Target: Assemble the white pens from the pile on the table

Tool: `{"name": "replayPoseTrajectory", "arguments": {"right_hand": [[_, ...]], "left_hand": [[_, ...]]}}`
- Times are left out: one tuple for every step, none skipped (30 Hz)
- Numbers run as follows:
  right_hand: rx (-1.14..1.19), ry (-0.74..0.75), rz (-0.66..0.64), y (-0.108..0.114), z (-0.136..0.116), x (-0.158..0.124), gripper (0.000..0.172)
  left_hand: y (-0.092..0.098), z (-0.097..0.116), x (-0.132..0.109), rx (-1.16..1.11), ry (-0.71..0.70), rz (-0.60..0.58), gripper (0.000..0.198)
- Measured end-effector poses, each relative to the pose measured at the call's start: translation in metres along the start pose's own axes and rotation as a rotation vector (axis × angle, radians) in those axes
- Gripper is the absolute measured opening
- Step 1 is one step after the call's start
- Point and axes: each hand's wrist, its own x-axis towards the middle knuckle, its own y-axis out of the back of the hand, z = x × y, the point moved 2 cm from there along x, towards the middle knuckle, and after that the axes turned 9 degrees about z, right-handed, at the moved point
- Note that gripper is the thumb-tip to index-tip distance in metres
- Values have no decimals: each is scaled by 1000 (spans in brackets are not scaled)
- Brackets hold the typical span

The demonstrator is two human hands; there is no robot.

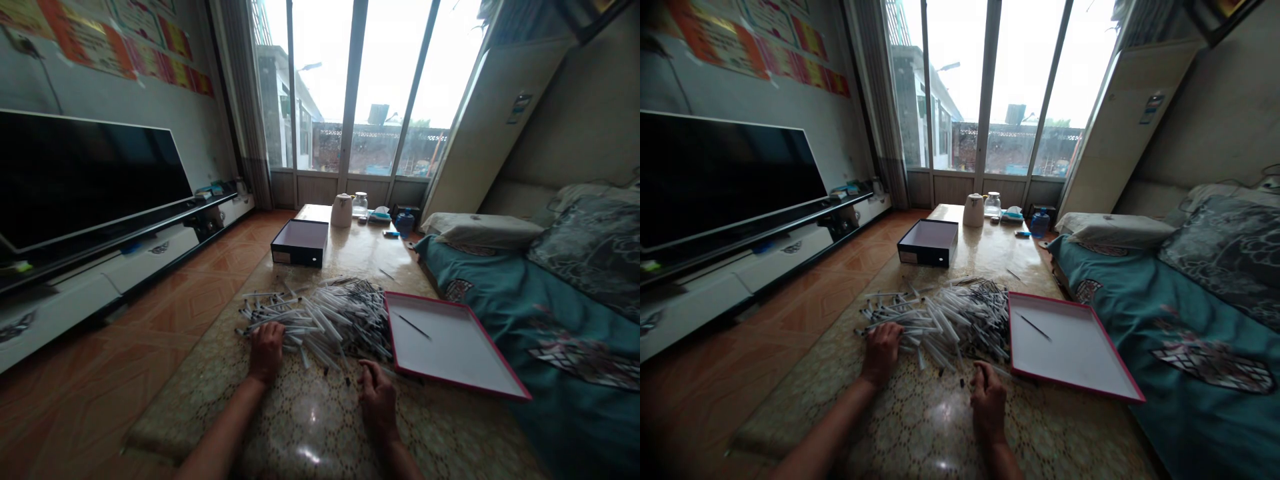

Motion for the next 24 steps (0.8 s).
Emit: {"name": "replayPoseTrajectory", "arguments": {"right_hand": [[-18, 8, -4, 0, 0, 0, 37], [-41, 20, -11, 0, -1, 0, 37], [-69, 36, -21, 0, -3, 0, 36], [-101, 57, -43, 0, -6, 1, 35], [-134, 84, -73, 0, -9, 1, 33], [-166, 120, -113, -1, -14, 2, 32], [-197, 165, -164, -1, -19, 2, 32], [-228, 216, -223, -2, -24, 2, 31], [-259, 270, -286, -3, -28, 1, 31], [-295, 322, -353, -3, -31, 0, 29], [-337, 366, -419, -4, -33, 0, 28], [-384, 396, -477, -5, -34, -1, 25], [-431, 414, -523, -5, -34, -2, 23], [-471, 422, -557, -5, -34, -2, 20], [-502, 424, -585, -5, -33, -2, 18], [-523, 423, -605, -5, -33, -2, 16], [-531, 422, -625, -5, -33, -2, 15], [-532, 422, -645, -5, -34, -1, 15], [-529, 422, -667, -5, -35, -1, 14], [-520, 422, -687, -5, -36, -1, 14], [-509, 419, -707, -4, -37, -1, 13], [-500, 415, -727, -4, -38, -1, 13], [-496, 409, -749, -3, -38, -1, 12], [-498, 405, -767, -3, -38, -1, 11]], "left_hand": [[1, 4, -1, -53, -52, 11, 20], [2, 10, -2, -115, -114, 9, 20], [3, 18, -5, -177, -177, -6, 21], [4, 28, -8, -232, -241, -38, 21], [5, 38, -13, -274, -294, -80, 20], [6, 48, -17, -298, -334, -117, 20], [7, 59, -22, -315, -371, -152, 19], [7, 68, -27, -332, -402, -170, 18], [8, 76, -31, -349, -430, -179, 17], [8, 83, -34, -366, -455, -178, 17], [9, 88, -36, -380, -475, -169, 17], [9, 92, -37, -387, -489, -157, 17], [9, 94, -37, -385, -497, -144, 17], [9, 95, -37, -376, -503, -135, 16], [9, 96, -36, -360, -509, -131, 16], [9, 96, -34, -340, -519, -136, 15], [10, 96, -32, -320, -533, -149, 13], [11, 96, -31, -302, -555, -171, 11], [11, 96, -30, -287, -583, -200, 9], [12, 96, -29, -273, -613, -230, 6], [13, 96, -29, -260, -642, -257, 4], [15, 96, -29, -249, -668, -280, 3], [16, 96, -30, -237, -690, -297, 3], [17, 95, -30, -225, -706, -311, 4]]}}
